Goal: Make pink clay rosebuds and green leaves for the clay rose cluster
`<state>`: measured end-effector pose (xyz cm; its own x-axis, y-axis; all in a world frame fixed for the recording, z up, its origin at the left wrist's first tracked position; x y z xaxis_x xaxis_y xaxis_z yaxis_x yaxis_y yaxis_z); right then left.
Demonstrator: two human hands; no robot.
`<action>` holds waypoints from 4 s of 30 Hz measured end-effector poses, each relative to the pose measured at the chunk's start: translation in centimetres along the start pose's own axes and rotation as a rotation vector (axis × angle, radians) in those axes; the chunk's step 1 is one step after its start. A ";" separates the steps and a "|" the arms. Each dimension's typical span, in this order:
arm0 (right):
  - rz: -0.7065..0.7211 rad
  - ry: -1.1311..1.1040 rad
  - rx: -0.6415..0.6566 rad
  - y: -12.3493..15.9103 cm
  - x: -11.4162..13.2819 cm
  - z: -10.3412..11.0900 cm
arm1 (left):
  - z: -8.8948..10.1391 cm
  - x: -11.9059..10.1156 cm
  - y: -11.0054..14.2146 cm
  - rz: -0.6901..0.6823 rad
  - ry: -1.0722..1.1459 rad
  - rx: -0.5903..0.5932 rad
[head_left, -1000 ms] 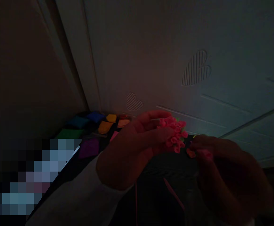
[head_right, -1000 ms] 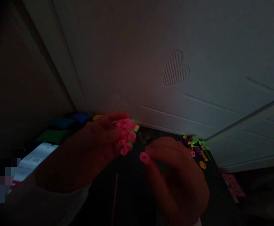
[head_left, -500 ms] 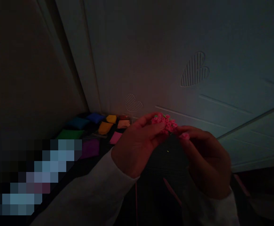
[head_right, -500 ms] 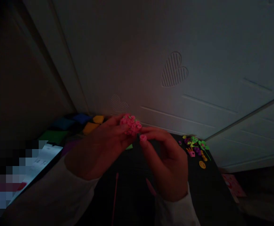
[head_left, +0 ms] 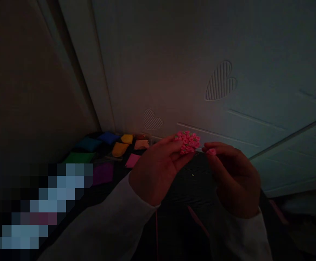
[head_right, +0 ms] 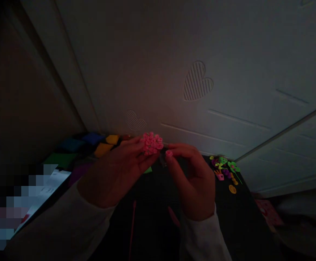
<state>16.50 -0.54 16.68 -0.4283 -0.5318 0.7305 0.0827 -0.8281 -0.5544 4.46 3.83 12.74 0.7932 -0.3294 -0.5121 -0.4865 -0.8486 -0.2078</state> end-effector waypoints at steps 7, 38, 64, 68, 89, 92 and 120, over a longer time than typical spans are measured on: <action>0.061 0.111 -0.002 -0.1 0.3 0.0 | -0.7 0.5 0.6 0.083 0.117 0.027; 0.228 0.252 0.013 -0.1 1.7 -0.4 | -1.7 0.0 0.3 0.070 -0.141 0.093; 0.288 0.191 -0.003 0.2 2.0 -0.3 | -1.6 -0.9 0.7 -0.018 -0.301 0.112; 0.296 0.195 0.019 0.1 2.1 -0.4 | -1.6 -0.9 0.7 -0.029 -0.355 0.113; 0.318 0.297 0.033 0.1 2.5 -0.4 | -1.5 -1.4 0.6 -0.051 -0.513 0.072; 0.319 0.295 0.016 0.0 2.6 -0.4 | -1.5 -1.4 0.6 -0.045 -0.520 0.083; 0.094 0.181 -0.027 -0.2 -0.3 -0.2 | 0.0 -0.3 -0.5 0.061 -0.196 0.020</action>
<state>16.46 -0.16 16.48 -0.5748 -0.5640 0.5928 0.1071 -0.7701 -0.6289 4.45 4.37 13.04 0.6767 -0.2914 -0.6762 -0.5400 -0.8207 -0.1867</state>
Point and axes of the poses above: each hand's wrist, its own y-axis away from the middle knuckle, its own z-axis out of the back of the hand, x = y × z, the point moved 7 cm from there along -y, towards the middle knuckle, and after that the axes turned 15 degrees about x, right-handed, at the moved point
